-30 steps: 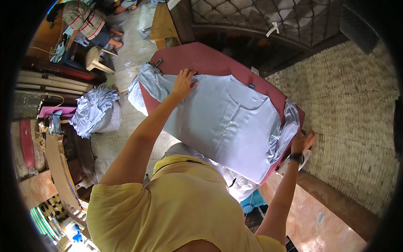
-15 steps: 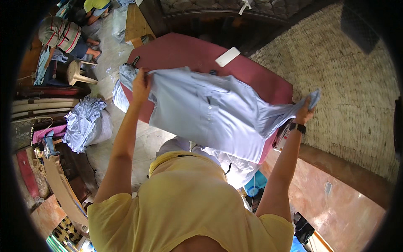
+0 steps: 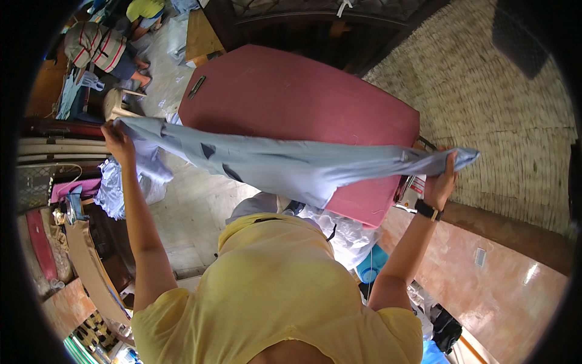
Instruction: The person irons a light blue shirt on a pink ironing board, smoothing the fabric by hand and using an iron to press the torso and sleeves.
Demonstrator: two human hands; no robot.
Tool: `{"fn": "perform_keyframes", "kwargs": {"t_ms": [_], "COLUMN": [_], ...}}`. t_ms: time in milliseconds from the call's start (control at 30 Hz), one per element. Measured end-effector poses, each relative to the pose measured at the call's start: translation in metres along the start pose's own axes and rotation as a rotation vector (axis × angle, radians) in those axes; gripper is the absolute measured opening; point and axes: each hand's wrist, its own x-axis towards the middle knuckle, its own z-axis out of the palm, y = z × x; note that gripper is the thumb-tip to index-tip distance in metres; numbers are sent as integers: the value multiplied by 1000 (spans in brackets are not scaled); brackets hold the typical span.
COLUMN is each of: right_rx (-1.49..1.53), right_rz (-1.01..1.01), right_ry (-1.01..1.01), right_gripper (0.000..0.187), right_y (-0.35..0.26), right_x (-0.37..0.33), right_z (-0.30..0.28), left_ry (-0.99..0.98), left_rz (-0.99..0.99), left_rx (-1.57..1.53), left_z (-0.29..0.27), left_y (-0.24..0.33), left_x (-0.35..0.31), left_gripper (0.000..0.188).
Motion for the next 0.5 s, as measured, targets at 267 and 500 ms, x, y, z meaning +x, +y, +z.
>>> {"fn": "perform_keyframes", "kwargs": {"t_ms": [267,500], "right_rx": [-220,-1142], "right_rz": [201,380], "right_ry": [145,621], "right_gripper": [44,70], "right_y": [91,196], "right_x": [138,139], "right_z": [4,-45], "left_ry": [-259,-450], "left_rz": [81,228], "left_rx": [-93,-53], "left_z": [174,289], "left_y": [-34,48], "left_x": [77,-1], "left_gripper": [22,34]}}
